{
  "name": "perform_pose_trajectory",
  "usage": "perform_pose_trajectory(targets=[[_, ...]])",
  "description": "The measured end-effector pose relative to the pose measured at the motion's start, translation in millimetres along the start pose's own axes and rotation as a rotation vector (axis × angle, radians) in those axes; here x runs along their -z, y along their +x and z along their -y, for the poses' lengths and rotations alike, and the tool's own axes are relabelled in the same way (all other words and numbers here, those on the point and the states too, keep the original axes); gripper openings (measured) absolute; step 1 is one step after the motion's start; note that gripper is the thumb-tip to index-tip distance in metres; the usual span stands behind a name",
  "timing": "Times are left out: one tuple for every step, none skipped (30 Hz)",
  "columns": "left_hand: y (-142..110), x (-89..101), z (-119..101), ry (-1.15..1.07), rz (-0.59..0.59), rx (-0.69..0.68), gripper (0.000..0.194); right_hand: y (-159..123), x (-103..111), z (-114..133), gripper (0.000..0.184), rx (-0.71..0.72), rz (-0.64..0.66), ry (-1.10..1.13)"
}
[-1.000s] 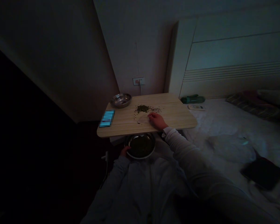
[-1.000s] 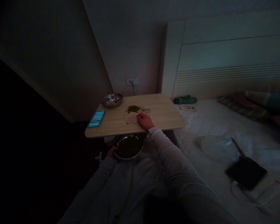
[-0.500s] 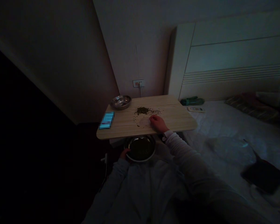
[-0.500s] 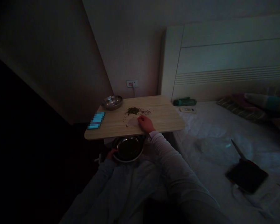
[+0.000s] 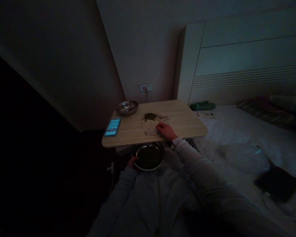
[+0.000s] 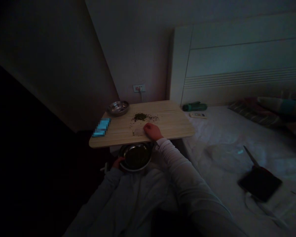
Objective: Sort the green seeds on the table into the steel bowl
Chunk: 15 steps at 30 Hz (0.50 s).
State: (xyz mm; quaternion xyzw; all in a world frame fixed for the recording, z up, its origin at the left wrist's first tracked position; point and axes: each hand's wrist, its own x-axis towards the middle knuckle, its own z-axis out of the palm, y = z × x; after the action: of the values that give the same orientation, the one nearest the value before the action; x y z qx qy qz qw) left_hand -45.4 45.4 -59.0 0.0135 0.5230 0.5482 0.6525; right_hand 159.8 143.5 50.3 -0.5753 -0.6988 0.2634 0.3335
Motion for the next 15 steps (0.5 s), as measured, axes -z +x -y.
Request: perform_pose_trajectory(targets=[[0, -1.1, 0, 0.025, -0.031, 0.009, 0.02, 0, 0, 1, 0.018, -0.002, 0.011, -0.001], [-1, -2.3, -1, 0.043, -0.058, 0.011, 0.021, -1, 1, 1, 0.018, -0.004, 0.019, -0.004], [-2, -3.5, -3, 0.057, -0.076, 0.011, 0.021, -1, 1, 2, 0.017, -0.007, 0.023, -0.01], [-4, -4.6, -4, 0.063, -0.081, 0.01, 0.021, -2, 2, 3, 0.017, -0.01, 0.025, -0.015], [-7, -5.7, -5, 0.066, -0.083, 0.012, 0.021, -2, 2, 3, 0.018, -0.012, 0.026, -0.017], [-10, -6.7, -7, 0.067, -0.083, 0.011, 0.02, -2, 2, 4, 0.018, -0.013, 0.031, -0.015], [-13, -7.8, -8, 0.065, -0.081, 0.013, 0.02, -2, 3, 4, 0.018, -0.014, 0.039, -0.01], [-16, -8.9, -8, 0.057, -0.079, 0.016, 0.02, -3, 3, 4, 0.018, -0.014, 0.046, -0.006], [-19, -10.0, -9, 0.051, -0.072, 0.022, 0.021, -3, 2, 4, 0.017, -0.013, 0.05, -0.003], [-21, -11.3, -9, 0.045, -0.075, 0.025, 0.021, -3, 2, 4, 0.017, -0.009, 0.053, 0.0], [-24, -12.7, -10, 0.042, -0.079, 0.024, 0.022, -4, 2, 4, 0.016, -0.002, 0.053, 0.003], [-26, -14.3, -10, 0.044, -0.084, 0.022, 0.022, -4, 1, 3, 0.015, 0.002, 0.053, 0.004], [-29, -16.0, -10, 0.048, -0.091, 0.021, 0.023, -4, 0, 3, 0.015, 0.006, 0.055, 0.005], [-31, -17.8, -11, 0.047, -0.096, 0.016, 0.024, -4, 0, 2, 0.015, 0.006, 0.058, 0.007], [-33, -19.6, -11, 0.043, -0.098, 0.014, 0.024, -4, 0, 2, 0.015, 0.006, 0.066, 0.01]])
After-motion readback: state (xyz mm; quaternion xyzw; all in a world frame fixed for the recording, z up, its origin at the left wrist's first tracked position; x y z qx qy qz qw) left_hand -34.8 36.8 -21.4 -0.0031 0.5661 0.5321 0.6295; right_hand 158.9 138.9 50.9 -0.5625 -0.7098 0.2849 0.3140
